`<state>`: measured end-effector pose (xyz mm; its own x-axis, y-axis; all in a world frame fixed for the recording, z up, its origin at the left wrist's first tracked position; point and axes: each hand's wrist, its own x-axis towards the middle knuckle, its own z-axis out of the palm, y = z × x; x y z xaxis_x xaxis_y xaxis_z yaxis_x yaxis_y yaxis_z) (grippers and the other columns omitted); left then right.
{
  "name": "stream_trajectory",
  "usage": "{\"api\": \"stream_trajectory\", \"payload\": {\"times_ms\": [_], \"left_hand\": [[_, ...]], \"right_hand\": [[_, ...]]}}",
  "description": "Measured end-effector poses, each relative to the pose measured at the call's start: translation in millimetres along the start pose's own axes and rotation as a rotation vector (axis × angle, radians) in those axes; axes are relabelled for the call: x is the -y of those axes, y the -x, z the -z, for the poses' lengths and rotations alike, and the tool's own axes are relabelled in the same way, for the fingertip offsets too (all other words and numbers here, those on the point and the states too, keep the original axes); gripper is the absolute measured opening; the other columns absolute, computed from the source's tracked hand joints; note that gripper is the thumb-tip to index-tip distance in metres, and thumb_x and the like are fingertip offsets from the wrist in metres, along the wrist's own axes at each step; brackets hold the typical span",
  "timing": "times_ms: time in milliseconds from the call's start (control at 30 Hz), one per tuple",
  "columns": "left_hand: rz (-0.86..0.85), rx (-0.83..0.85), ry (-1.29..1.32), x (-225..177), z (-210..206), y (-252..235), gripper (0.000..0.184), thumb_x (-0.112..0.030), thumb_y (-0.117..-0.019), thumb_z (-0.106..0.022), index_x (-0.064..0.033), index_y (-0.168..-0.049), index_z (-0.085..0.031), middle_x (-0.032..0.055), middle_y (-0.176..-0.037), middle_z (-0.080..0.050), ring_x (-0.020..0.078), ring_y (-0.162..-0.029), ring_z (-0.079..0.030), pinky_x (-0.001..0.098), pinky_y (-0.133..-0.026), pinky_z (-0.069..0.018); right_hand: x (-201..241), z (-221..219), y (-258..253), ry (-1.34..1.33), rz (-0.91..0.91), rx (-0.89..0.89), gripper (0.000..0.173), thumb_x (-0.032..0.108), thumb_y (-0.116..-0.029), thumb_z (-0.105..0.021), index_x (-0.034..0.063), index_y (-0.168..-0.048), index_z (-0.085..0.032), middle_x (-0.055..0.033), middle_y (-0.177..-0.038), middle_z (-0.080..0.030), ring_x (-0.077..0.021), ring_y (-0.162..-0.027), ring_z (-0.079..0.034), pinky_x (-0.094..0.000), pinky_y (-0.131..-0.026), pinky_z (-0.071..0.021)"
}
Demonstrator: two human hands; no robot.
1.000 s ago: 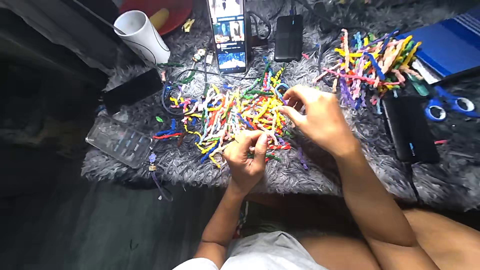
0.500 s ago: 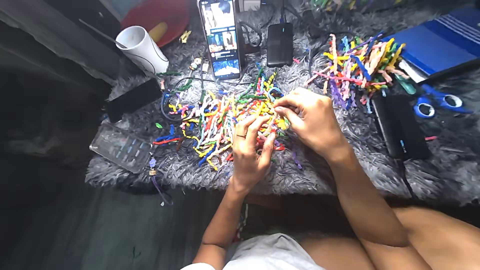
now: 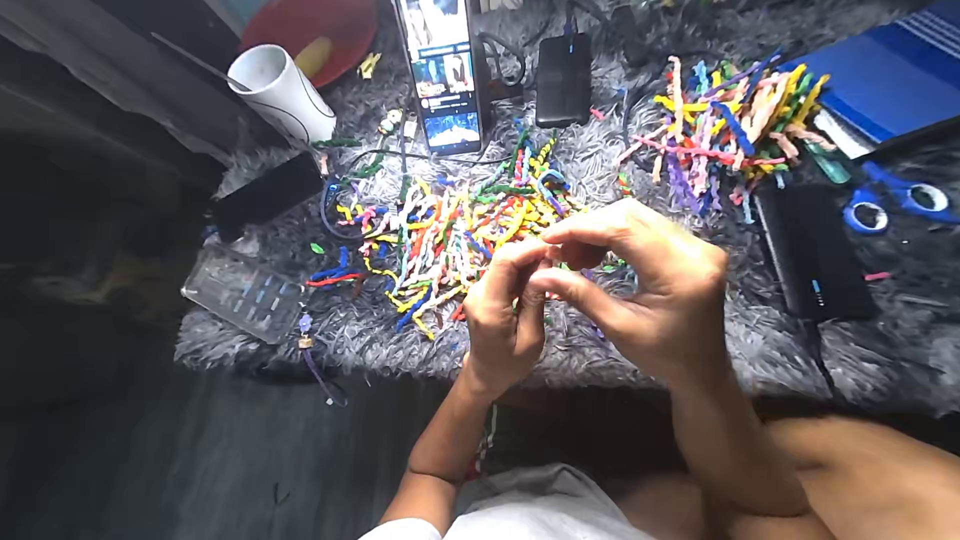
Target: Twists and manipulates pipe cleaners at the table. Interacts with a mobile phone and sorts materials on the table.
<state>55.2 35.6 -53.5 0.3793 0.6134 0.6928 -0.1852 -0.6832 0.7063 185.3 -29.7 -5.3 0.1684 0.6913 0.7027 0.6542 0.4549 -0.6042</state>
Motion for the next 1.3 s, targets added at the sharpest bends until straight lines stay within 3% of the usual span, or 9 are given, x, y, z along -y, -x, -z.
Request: {"api": "stream_trajectory", "payload": {"times_ms": [100,300,500,600,700,1033,1100,1167,1300], "left_hand": [[0.081,0.028,0.051,-11,5,-1,0.015,-0.025,-0.1102,-0.046,-0.0132,-0.109,-0.056,-0.0096,-0.080,-0.054,-0.0091,-0.064,-0.049,0.0086,-0.058,-0.0442],[0.204,0.146,0.317,-26,12,-1,0.017,-0.027,-0.1100,-0.046,-0.0180,-0.102,-0.058,-0.0146,-0.076,-0.051,-0.0111,-0.063,-0.043,0.0073,-0.057,-0.0372],[0.477,0.372,1.231,-27,14,-1,0.015,-0.022,-0.1052,-0.057,-0.0172,-0.106,-0.071,-0.0139,-0.083,-0.067,-0.0132,-0.065,-0.051,0.0048,-0.057,-0.0381],[0.554,0.393,1.424,-29,10,2,0.015,-0.019,-0.1039,-0.059,-0.0151,-0.103,-0.073,-0.0134,-0.080,-0.068,-0.0121,-0.064,-0.053,0.0058,-0.056,-0.0391],[0.579,0.390,1.390,-31,6,3,0.014,-0.020,-0.1040,-0.058,-0.0165,-0.099,-0.071,-0.0157,-0.076,-0.063,-0.0124,-0.061,-0.049,0.0061,-0.054,-0.0363],[0.454,0.255,0.864,-39,1,4,0.015,-0.023,-0.1076,-0.052,-0.0183,-0.098,-0.063,-0.0166,-0.073,-0.053,-0.0126,-0.059,-0.040,0.0063,-0.052,-0.0318],[0.415,0.249,0.775,-42,5,9,0.017,-0.026,-0.1084,-0.050,-0.0182,-0.099,-0.063,-0.0168,-0.074,-0.052,-0.0132,-0.060,-0.039,0.0058,-0.053,-0.0319],[0.435,0.186,0.725,-42,8,11,0.018,-0.024,-0.1081,-0.051,-0.0183,-0.097,-0.064,-0.0165,-0.073,-0.053,-0.0125,-0.058,-0.040,0.0066,-0.052,-0.0331],[0.377,0.100,0.546,-34,6,-9,0.018,-0.013,-0.1078,-0.047,-0.0166,-0.098,-0.061,-0.0137,-0.071,-0.052,-0.0092,-0.052,-0.038,0.0074,-0.047,-0.0337]], "right_hand": [[-6,-10,7,-0.254,-0.036,-0.041,0.021,0.013,-0.0899,-0.078,-0.0029,-0.103,-0.072,-0.0056,-0.100,-0.067,-0.0024,-0.092,-0.065,-0.0159,-0.083,-0.0565],[0,-19,16,-0.311,-0.009,-0.167,0.011,0.010,-0.0984,-0.068,-0.0007,-0.096,-0.068,-0.0032,-0.100,-0.064,-0.0013,-0.096,-0.065,-0.0144,-0.083,-0.0563],[13,-16,21,-0.574,-0.041,-0.139,0.015,0.019,-0.1034,-0.062,0.0076,-0.095,-0.064,0.0049,-0.095,-0.062,0.0022,-0.093,-0.061,-0.0126,-0.079,-0.0530],[15,-18,22,-0.657,-0.044,-0.158,0.014,0.021,-0.1037,-0.062,0.0095,-0.096,-0.065,0.0059,-0.096,-0.062,0.0029,-0.090,-0.061,-0.0118,-0.075,-0.0537],[15,-20,23,-0.647,-0.057,-0.218,0.013,0.021,-0.1045,-0.060,0.0109,-0.097,-0.064,0.0068,-0.096,-0.060,0.0032,-0.086,-0.061,-0.0114,-0.072,-0.0532],[1,-17,18,-0.575,-0.113,-0.319,0.007,0.019,-0.1038,-0.060,0.0188,-0.100,-0.065,0.0134,-0.098,-0.062,0.0045,-0.091,-0.060,-0.0127,-0.079,-0.0526],[-15,0,11,-0.671,-0.177,-0.431,0.018,0.011,-0.1021,-0.055,0.0220,-0.097,-0.068,0.0135,-0.091,-0.066,0.0016,-0.083,-0.063,-0.0166,-0.075,-0.0534],[-26,16,3,-0.651,-0.191,-0.531,0.023,0.010,-0.1072,-0.044,0.0200,-0.095,-0.061,0.0116,-0.083,-0.059,0.0007,-0.074,-0.058,-0.0163,-0.069,-0.0497],[-11,-2,6,-0.538,-0.244,-0.313,0.011,0.019,-0.1069,-0.053,0.0191,-0.104,-0.064,0.0151,-0.094,-0.064,0.0050,-0.082,-0.061,-0.0134,-0.074,-0.0527]]}}
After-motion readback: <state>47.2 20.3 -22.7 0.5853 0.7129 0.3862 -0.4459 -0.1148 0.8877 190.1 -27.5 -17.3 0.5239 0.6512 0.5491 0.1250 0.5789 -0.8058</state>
